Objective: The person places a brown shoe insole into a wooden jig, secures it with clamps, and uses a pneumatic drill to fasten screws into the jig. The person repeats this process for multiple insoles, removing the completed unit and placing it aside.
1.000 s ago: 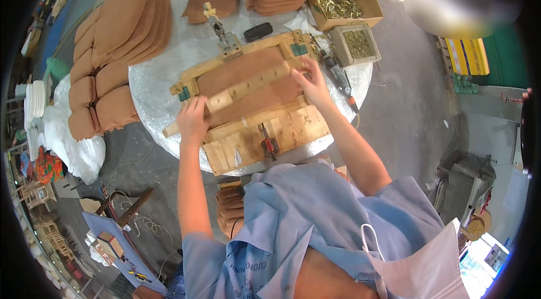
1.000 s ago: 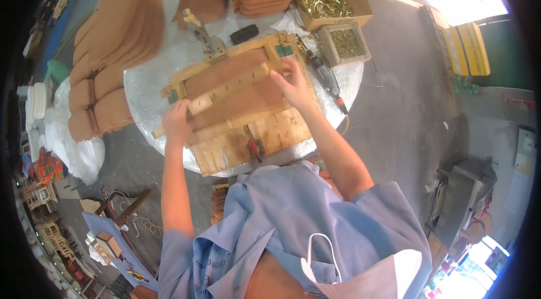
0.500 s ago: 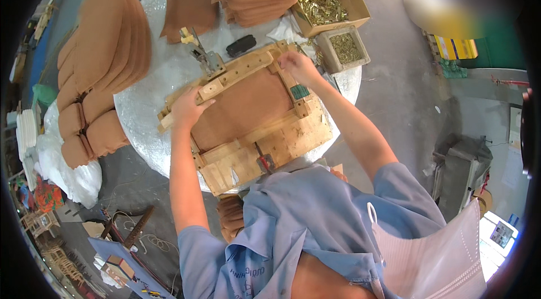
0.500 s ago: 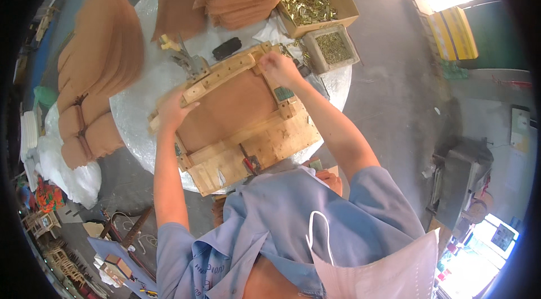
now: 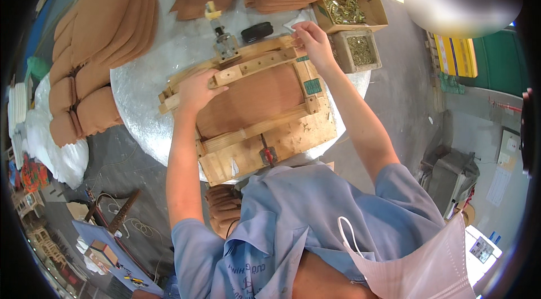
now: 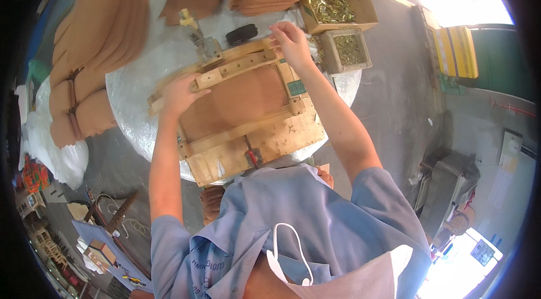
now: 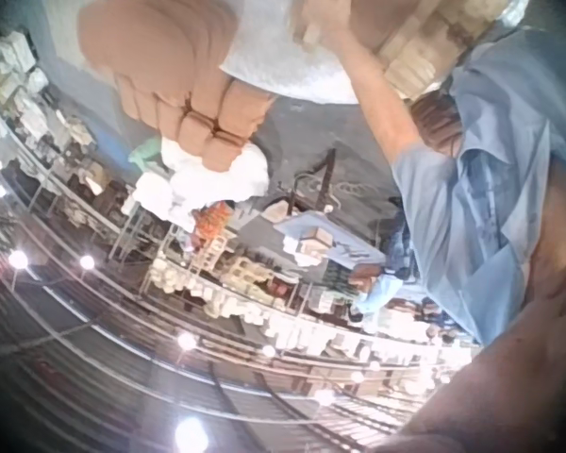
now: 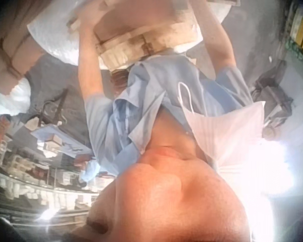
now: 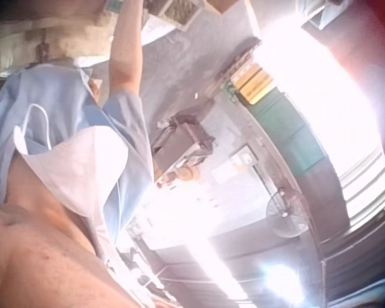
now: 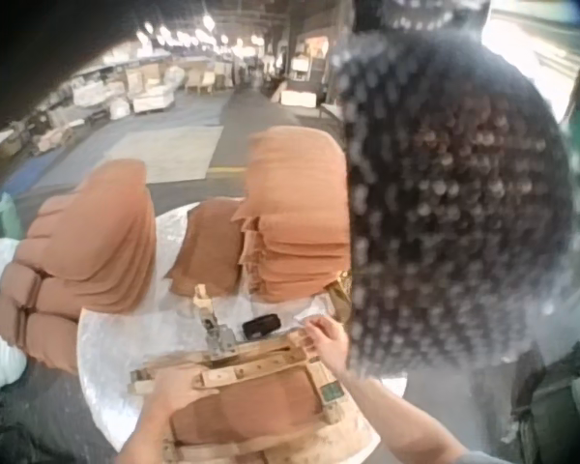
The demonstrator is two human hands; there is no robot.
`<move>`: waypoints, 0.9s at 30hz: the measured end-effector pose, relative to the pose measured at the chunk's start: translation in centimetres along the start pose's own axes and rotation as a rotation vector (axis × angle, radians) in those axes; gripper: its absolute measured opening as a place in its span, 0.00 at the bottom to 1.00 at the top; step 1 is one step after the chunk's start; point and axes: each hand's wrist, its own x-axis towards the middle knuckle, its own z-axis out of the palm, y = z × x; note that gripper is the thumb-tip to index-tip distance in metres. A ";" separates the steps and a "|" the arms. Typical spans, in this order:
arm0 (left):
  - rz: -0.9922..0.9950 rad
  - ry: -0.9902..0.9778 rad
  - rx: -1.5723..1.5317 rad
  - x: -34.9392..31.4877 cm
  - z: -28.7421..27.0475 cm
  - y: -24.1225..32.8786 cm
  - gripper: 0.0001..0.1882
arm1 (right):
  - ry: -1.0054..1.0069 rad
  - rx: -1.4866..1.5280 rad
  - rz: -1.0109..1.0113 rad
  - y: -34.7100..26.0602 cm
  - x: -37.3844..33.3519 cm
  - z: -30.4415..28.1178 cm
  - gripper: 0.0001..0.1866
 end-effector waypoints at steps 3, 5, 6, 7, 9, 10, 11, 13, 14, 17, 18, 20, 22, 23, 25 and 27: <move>-0.045 -0.073 -0.030 0.1 -0.7 0.1 0.33 | -0.050 -0.023 -0.011 -2.8 0.2 3.2 0.14; -0.044 -0.096 -0.007 0.2 -0.7 -0.3 0.33 | -0.082 -0.015 -0.040 -3.9 1.0 5.8 0.16; -0.023 -0.097 -0.026 0.4 -0.5 0.2 0.32 | -0.107 -0.023 -0.094 -4.8 1.2 7.0 0.17; -0.006 -0.097 -0.042 0.6 -0.3 0.6 0.32 | -0.136 -0.029 -0.147 -5.7 1.7 8.5 0.19; 0.024 -0.086 -0.025 1.0 -0.1 0.4 0.31 | -0.205 -0.055 -0.255 -7.1 2.9 11.3 0.22; 0.037 -0.075 0.001 1.2 0.4 0.5 0.31 | -0.247 -0.083 -0.305 -7.4 3.4 12.3 0.24; 0.052 -0.065 0.026 1.3 0.9 0.6 0.30 | -0.305 -0.095 -0.307 -8.0 4.2 13.4 0.25; -0.009 -0.106 0.008 1.2 0.5 0.6 0.29 | -0.421 -0.131 -0.296 -8.7 5.8 14.6 0.26; -0.040 -0.124 0.001 1.2 0.2 0.6 0.28 | -0.492 -0.066 -0.297 -8.7 6.6 14.8 0.24; -0.062 -0.121 -0.017 1.2 0.2 0.4 0.27 | -0.642 -0.009 -0.346 -9.1 7.7 15.4 0.22; -0.065 -0.124 -0.020 1.1 -0.2 0.4 0.28 | -0.654 -0.098 -0.397 -9.9 7.5 15.5 0.24; -0.075 -0.130 -0.026 1.1 -0.6 0.7 0.28 | -0.688 -0.176 -0.370 -10.8 7.2 16.0 0.23; -0.059 -0.110 -0.048 1.2 -0.2 0.2 0.27 | -0.643 -0.298 -0.473 -10.8 7.1 16.9 0.21; -0.055 -0.099 -0.058 1.1 0.0 -0.1 0.27 | -0.623 -0.357 -0.524 -10.8 7.1 17.5 0.20; -0.043 -0.086 -0.068 0.9 0.1 -0.6 0.26 | -0.630 -0.324 -0.367 -11.3 7.6 18.5 0.18; -0.022 -0.057 -0.086 0.8 0.3 -0.9 0.26 | -0.594 -0.220 -0.273 -10.8 9.2 19.7 0.17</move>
